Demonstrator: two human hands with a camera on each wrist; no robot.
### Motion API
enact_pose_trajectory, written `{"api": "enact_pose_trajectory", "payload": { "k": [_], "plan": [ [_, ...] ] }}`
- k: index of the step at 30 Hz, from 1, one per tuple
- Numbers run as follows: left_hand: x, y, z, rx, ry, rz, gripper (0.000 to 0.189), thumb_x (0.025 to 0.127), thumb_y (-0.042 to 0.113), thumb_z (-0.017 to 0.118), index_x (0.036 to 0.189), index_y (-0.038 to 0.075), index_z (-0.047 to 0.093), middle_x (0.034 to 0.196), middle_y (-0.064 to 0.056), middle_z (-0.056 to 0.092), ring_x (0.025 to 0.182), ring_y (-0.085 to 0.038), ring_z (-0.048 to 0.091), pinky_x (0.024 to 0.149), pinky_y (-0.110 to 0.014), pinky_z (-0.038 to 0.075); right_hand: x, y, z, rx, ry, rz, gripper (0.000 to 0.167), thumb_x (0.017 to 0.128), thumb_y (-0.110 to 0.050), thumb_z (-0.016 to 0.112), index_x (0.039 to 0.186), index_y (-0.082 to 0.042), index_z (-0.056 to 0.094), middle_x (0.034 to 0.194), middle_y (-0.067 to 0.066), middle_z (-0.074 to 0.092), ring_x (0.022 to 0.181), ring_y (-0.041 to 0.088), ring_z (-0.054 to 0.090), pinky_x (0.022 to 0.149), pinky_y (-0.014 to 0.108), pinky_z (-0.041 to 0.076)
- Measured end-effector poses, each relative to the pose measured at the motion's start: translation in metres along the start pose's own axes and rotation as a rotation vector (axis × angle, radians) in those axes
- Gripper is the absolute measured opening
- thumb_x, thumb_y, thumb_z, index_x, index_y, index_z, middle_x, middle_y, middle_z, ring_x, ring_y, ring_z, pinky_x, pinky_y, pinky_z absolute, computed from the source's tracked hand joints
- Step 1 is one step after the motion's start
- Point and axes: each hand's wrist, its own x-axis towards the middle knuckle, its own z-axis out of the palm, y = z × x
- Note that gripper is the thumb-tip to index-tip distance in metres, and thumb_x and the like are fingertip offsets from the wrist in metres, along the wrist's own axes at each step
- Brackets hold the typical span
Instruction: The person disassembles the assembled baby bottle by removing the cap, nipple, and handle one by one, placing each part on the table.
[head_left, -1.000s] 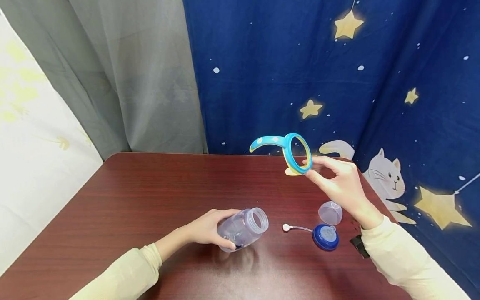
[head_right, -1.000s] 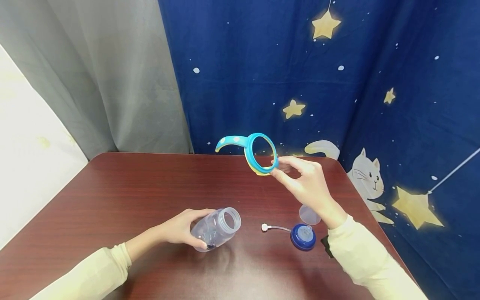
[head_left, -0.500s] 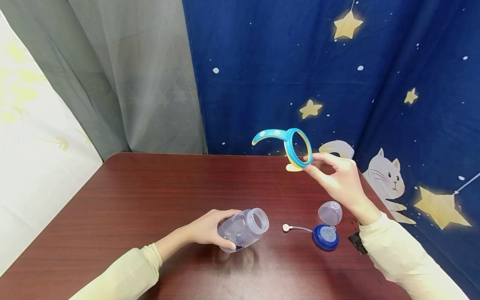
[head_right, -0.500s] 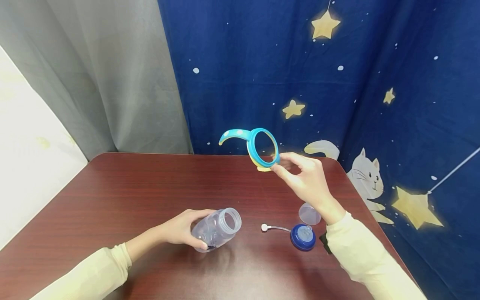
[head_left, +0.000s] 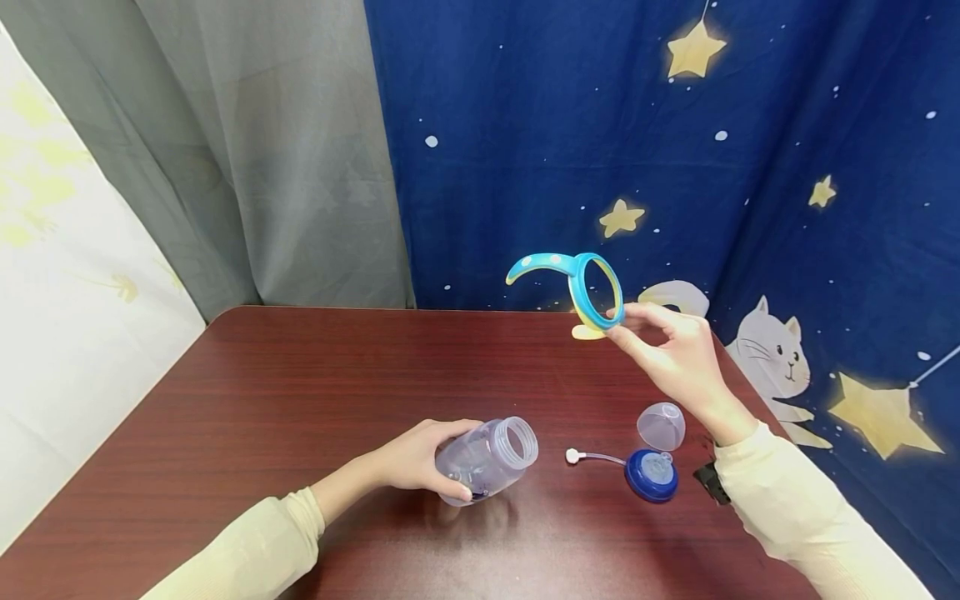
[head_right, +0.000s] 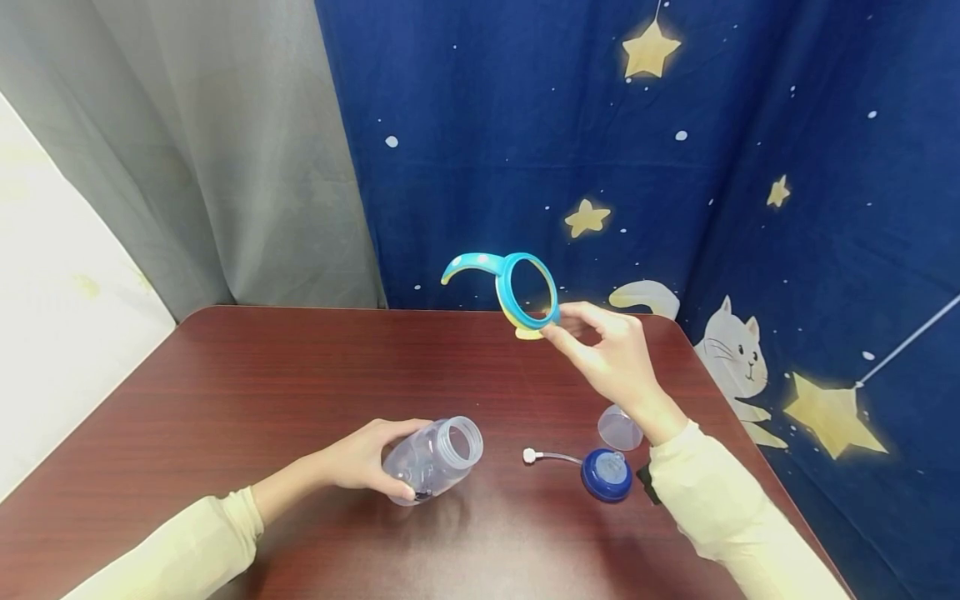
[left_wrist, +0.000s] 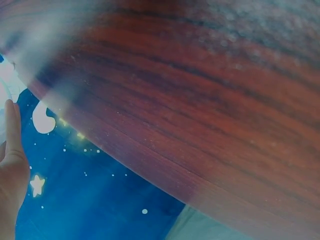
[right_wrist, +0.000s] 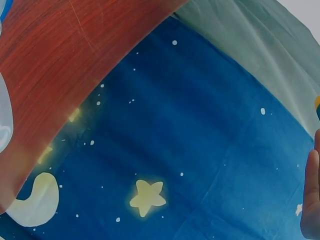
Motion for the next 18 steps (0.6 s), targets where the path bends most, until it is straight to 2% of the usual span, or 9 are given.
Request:
{"api": "enact_pose_trajectory", "payload": {
  "k": [9,18],
  "plan": [
    [0.000,0.001,0.000,-0.001,0.003,0.008,0.069,0.064,0.043,0.075,0.123,0.020,0.046,0.099,0.011,0.057,0.082,-0.005,0.054,0.069,-0.023,0.045,0.002,0.005,0.006,0.010,0.008,0.000,0.024,0.069,-0.008,0.074,0.091,-0.003,0.067,0.075,0.000,0.065,0.067,0.001,0.058,0.059,0.015,0.044],
    [-0.001,-0.001,0.000,-0.012,0.000,0.011,0.069,0.065,0.044,0.074,0.123,0.021,0.046,0.100,0.011,0.056,0.083,-0.006,0.054,0.069,-0.024,0.045,0.002,0.007,0.011,0.008,0.009,0.001,0.026,0.066,-0.005,0.076,0.091,-0.007,0.068,0.075,0.000,0.066,0.066,0.007,0.060,0.058,0.017,0.045]
  ]
}}
